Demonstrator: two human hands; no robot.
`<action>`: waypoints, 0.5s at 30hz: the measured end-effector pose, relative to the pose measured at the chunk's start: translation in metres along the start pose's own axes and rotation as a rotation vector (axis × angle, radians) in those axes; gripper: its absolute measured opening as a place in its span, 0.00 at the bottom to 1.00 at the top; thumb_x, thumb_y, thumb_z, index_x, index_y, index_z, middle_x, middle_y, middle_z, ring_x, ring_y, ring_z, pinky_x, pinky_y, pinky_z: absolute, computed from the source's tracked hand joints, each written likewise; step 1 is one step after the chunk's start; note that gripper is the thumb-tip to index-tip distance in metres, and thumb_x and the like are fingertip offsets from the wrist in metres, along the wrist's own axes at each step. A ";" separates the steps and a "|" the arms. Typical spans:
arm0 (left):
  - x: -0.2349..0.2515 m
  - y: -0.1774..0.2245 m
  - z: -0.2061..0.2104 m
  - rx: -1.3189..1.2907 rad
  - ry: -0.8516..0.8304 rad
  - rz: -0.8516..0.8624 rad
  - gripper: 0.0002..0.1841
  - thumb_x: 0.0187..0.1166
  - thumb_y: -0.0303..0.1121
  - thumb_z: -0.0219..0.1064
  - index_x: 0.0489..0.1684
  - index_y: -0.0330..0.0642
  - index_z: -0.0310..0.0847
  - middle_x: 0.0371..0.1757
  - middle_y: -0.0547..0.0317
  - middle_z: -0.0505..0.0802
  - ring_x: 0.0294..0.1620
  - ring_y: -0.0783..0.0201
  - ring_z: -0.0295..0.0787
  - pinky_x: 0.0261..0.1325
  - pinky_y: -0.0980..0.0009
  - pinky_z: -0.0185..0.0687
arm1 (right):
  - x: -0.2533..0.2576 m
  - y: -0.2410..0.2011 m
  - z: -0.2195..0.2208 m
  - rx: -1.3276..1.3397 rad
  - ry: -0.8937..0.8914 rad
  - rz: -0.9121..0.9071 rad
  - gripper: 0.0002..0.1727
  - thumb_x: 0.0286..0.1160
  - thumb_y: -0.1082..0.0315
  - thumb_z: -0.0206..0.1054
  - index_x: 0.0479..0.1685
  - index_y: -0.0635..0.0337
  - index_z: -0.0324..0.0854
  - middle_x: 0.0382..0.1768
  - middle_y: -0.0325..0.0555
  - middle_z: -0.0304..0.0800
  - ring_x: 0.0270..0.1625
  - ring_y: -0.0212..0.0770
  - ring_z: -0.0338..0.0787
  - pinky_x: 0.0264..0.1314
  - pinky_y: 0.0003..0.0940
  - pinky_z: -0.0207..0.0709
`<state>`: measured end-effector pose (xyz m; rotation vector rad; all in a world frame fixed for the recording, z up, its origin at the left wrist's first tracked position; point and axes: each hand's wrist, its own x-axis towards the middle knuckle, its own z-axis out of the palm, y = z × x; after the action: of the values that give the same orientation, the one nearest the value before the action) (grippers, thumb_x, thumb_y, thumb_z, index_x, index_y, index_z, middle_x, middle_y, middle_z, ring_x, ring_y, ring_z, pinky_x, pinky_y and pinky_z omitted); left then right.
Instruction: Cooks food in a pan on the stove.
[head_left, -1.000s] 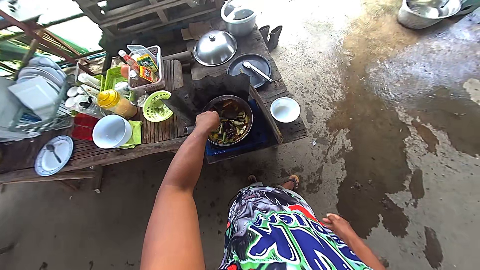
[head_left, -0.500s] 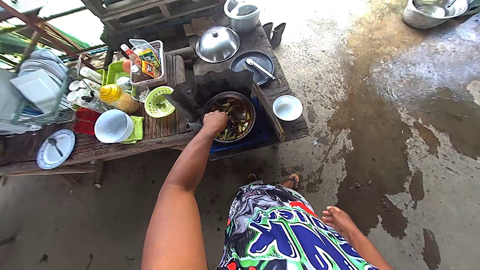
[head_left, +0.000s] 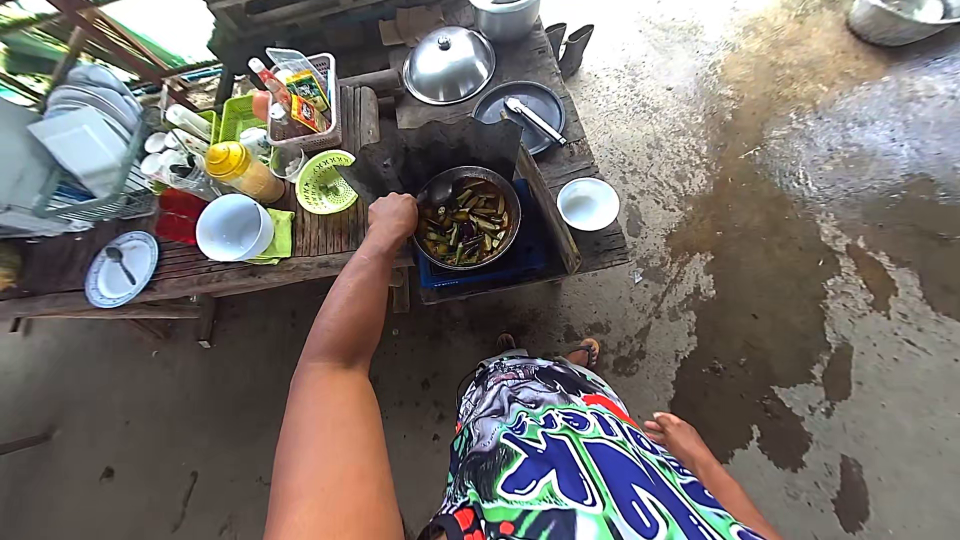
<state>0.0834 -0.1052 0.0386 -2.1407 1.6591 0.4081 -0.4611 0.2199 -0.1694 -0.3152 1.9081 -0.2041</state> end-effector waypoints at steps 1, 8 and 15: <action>-0.003 -0.002 -0.005 0.021 0.008 -0.023 0.12 0.79 0.31 0.65 0.54 0.40 0.89 0.56 0.35 0.92 0.61 0.32 0.89 0.51 0.29 0.81 | 0.001 0.001 0.000 -0.003 0.001 0.002 0.25 0.98 0.60 0.45 0.82 0.65 0.66 0.71 0.66 0.81 0.59 0.55 0.90 0.59 0.50 0.82; -0.015 0.012 0.009 0.131 -0.110 -0.024 0.08 0.76 0.31 0.69 0.43 0.35 0.88 0.51 0.35 0.93 0.57 0.33 0.90 0.48 0.31 0.83 | 0.007 -0.003 0.008 0.001 -0.010 -0.004 0.24 0.98 0.59 0.45 0.82 0.64 0.67 0.70 0.64 0.82 0.58 0.55 0.91 0.59 0.50 0.82; -0.033 0.002 -0.023 0.097 -0.081 0.076 0.09 0.75 0.34 0.70 0.47 0.41 0.89 0.50 0.37 0.93 0.57 0.32 0.89 0.48 0.28 0.80 | 0.011 -0.005 0.008 -0.010 -0.026 -0.008 0.25 0.98 0.58 0.46 0.82 0.64 0.67 0.69 0.64 0.83 0.57 0.54 0.91 0.58 0.50 0.83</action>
<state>0.0731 -0.0884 0.0738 -1.9702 1.6836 0.4216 -0.4566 0.2115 -0.1800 -0.3309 1.8826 -0.1955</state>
